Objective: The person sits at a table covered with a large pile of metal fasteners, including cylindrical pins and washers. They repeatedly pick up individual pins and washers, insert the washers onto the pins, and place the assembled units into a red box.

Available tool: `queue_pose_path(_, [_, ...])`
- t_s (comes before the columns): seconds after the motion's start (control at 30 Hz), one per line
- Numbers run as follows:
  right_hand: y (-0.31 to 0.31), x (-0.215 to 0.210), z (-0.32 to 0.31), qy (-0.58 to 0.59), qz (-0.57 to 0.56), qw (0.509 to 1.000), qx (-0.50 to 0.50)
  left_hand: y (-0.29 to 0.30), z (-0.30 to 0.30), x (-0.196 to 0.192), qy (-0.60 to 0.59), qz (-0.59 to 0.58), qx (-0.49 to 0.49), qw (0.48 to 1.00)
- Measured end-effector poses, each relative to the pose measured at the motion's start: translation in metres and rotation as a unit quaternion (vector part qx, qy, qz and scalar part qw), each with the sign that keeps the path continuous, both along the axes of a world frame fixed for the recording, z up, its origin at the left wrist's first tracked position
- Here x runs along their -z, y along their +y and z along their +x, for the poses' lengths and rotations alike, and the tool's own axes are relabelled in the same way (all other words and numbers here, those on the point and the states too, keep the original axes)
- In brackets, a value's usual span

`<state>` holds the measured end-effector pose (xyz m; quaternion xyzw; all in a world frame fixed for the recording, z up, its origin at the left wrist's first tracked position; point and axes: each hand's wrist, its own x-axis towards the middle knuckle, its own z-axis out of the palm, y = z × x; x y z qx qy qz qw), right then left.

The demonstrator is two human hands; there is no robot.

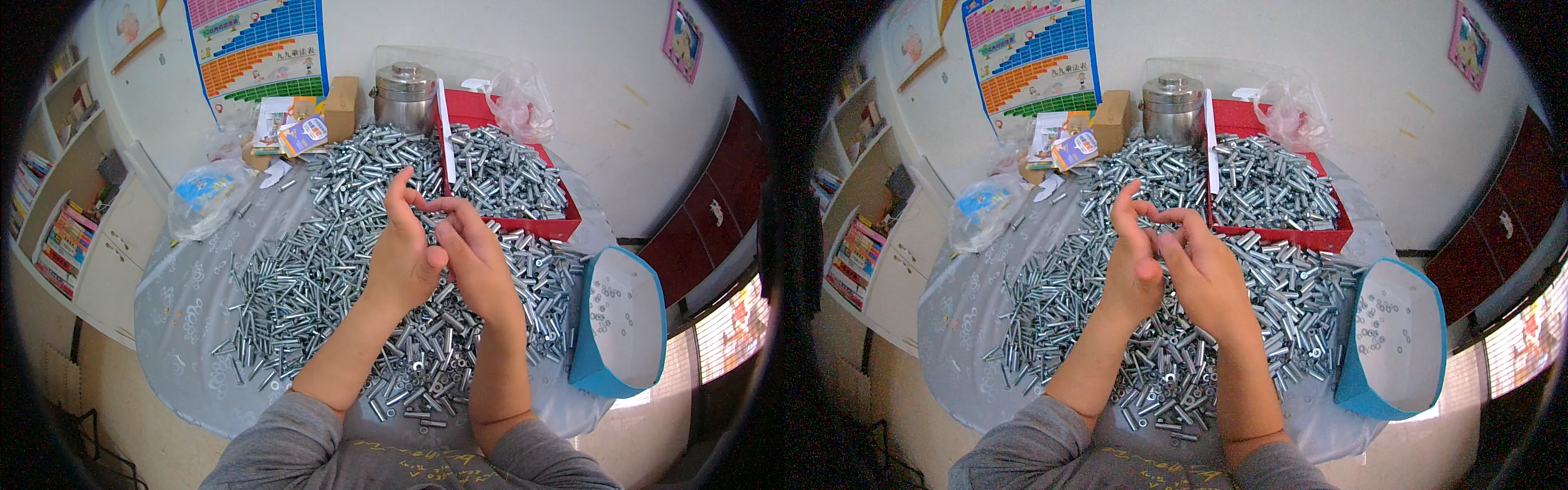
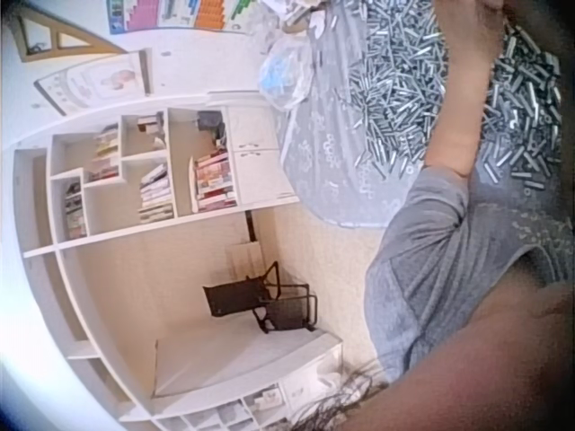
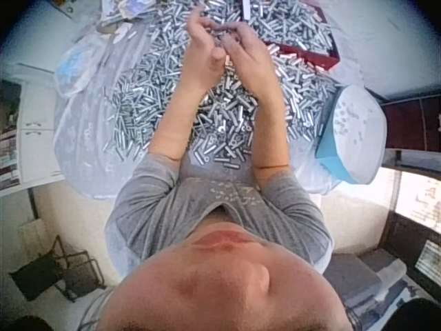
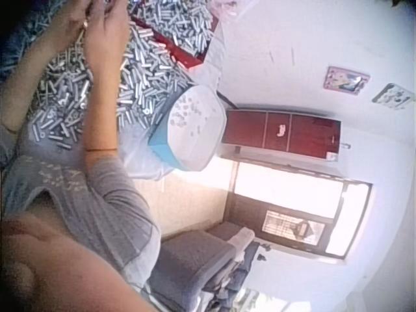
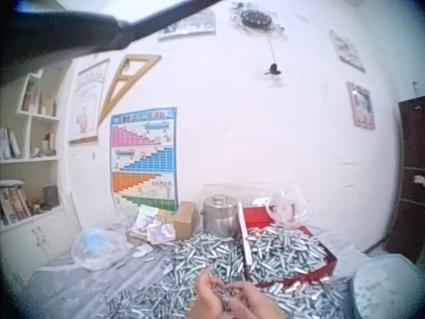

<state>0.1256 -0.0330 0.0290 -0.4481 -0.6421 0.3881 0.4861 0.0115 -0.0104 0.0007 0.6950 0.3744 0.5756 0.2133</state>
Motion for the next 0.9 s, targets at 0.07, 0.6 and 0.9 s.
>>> queue_pose_path(0.07, [0.003,0.006,0.002,-0.029,0.030,0.999,-0.003,0.003,0.001,0.001,-0.009,0.004,0.004,1.000])
queue_pose_path(0.6, [0.005,0.008,0.002,-0.044,0.055,0.997,0.036,0.002,-0.002,-0.001,0.013,0.005,0.011,1.000])
queue_pose_path(0.9, [-0.001,-0.001,0.000,-0.109,-0.013,0.993,0.049,0.001,-0.001,-0.001,0.018,-0.005,0.007,1.000])
